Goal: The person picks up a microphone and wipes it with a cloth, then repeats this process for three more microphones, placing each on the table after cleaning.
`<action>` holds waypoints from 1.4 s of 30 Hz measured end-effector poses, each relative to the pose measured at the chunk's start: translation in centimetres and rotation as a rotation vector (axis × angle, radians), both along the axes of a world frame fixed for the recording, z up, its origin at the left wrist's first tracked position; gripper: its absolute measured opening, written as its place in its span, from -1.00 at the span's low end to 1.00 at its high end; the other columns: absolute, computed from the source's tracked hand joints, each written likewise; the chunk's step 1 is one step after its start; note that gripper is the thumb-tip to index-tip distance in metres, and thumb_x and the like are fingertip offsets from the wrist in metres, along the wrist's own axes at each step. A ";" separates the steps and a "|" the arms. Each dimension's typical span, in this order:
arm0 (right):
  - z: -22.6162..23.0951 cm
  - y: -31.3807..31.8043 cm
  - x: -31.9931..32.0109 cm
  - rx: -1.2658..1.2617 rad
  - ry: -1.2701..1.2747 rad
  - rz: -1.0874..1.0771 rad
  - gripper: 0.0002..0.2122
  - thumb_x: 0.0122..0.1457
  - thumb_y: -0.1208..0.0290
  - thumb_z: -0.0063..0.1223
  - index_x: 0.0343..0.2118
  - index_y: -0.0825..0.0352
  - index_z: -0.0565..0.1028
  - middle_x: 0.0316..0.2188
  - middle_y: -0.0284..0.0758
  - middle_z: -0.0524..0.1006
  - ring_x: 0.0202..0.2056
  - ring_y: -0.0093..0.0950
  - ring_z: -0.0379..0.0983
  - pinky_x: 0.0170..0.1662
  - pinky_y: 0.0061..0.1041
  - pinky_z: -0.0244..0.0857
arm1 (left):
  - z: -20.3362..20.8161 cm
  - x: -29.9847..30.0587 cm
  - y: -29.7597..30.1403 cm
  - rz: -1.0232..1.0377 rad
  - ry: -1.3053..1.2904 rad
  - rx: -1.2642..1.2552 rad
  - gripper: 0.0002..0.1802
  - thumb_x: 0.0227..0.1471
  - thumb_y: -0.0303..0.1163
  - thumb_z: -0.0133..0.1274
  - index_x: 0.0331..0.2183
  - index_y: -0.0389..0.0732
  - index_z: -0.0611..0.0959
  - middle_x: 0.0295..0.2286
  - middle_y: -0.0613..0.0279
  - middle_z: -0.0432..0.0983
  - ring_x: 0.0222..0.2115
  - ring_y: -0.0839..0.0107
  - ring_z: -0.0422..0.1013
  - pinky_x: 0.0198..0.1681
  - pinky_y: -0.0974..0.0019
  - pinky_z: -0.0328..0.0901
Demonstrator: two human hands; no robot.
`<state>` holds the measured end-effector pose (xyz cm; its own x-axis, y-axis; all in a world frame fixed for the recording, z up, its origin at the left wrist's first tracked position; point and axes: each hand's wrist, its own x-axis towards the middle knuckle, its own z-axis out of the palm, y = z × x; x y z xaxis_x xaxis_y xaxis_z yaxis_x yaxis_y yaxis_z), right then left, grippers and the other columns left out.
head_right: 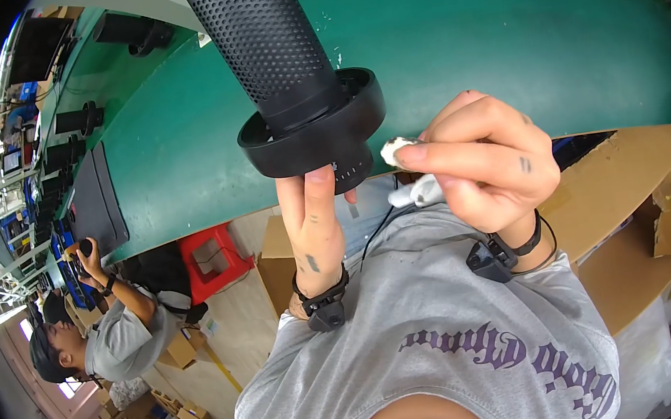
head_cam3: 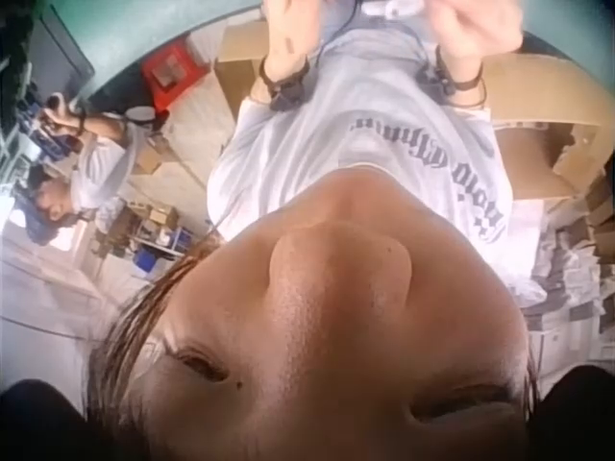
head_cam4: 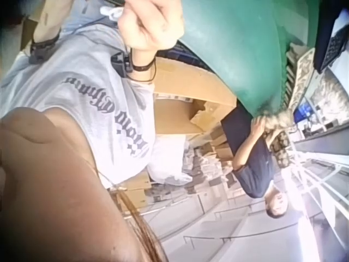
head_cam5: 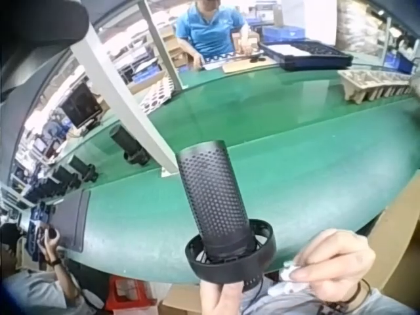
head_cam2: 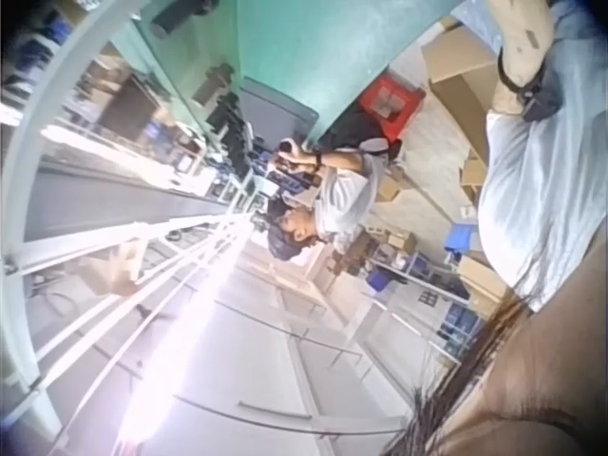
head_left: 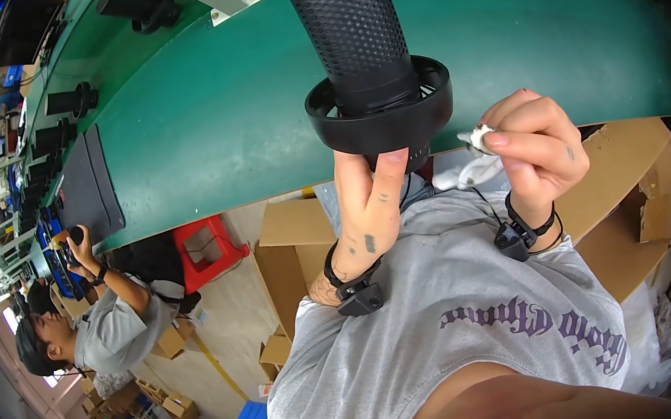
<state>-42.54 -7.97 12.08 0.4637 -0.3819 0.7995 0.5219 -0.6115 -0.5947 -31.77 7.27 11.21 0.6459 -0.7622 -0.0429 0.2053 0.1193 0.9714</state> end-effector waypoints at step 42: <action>2.8 -0.5 0.6 -0.119 0.392 -0.554 -0.65 -0.13 0.80 0.02 -0.23 0.38 0.61 -0.47 -0.32 0.45 -0.43 -0.48 0.36 -0.37 -0.58 0.25 | -0.2 -0.2 0.1 0.001 -0.042 0.025 -0.52 0.24 -0.32 -0.18 0.11 -0.35 0.23 -0.06 0.15 0.34 -0.15 0.43 0.31 -0.07 0.35 0.24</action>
